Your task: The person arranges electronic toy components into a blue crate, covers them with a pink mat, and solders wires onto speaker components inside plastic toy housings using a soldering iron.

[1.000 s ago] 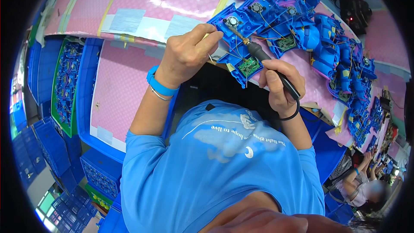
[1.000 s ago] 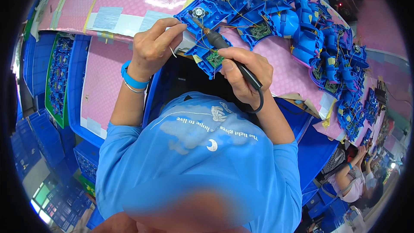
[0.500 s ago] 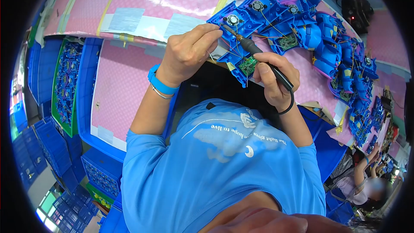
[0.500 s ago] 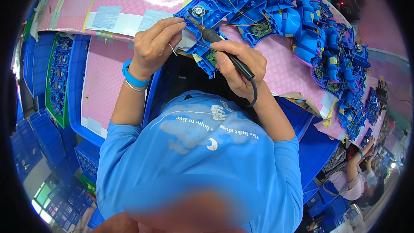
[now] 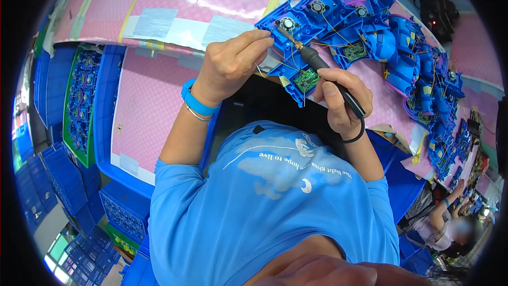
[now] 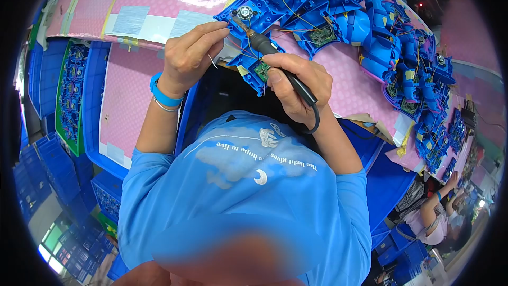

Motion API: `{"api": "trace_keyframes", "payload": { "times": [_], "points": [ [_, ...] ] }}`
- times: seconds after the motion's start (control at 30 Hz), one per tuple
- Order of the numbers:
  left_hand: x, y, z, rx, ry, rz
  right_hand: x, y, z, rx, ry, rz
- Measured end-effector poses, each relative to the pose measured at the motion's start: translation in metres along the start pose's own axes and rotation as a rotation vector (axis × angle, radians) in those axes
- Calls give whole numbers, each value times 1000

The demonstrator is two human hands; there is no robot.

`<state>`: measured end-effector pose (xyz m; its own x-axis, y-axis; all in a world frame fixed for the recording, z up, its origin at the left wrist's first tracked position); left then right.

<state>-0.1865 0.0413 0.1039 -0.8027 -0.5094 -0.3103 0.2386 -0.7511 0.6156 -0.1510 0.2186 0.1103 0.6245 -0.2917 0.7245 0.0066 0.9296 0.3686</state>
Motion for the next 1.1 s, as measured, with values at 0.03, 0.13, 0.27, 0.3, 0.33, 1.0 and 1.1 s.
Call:
{"api": "trace_keyframes", "payload": {
  "times": [0.03,0.13,0.27,0.3,0.33,1.0,1.1],
  "points": [
    [0,0,0,0,2,1,0,-1,0,0,0,1],
    [1,0,-1,-13,-7,-10,-3,-6,2,29,-15,1],
    [0,0,-1,-1,-1,5,-2,-6,1,25,-1,-3],
    [1,0,-2,-1,-8,5,-3,-4,1,9,-14,29],
    [0,-1,-2,-2,-14,6,-2,-4,0,9,-14,30],
    [1,1,2,14,42,-32,28,22,12,-21,183,-108],
    [-7,8,2,22,67,-61,29,23,9,-52,127,-139]
  ]
}}
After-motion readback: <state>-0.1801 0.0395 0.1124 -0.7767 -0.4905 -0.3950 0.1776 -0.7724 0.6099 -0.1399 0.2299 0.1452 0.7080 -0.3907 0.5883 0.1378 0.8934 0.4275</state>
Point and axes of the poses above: each hand's wrist, its own z-axis towards the middle knuckle, its own y-axis out of the back of the hand, x = y × z, the point moved 10 cm from there along z, towards the middle knuckle, and after that the axes turned 4 degrees about -z, right-handed, at the moved point
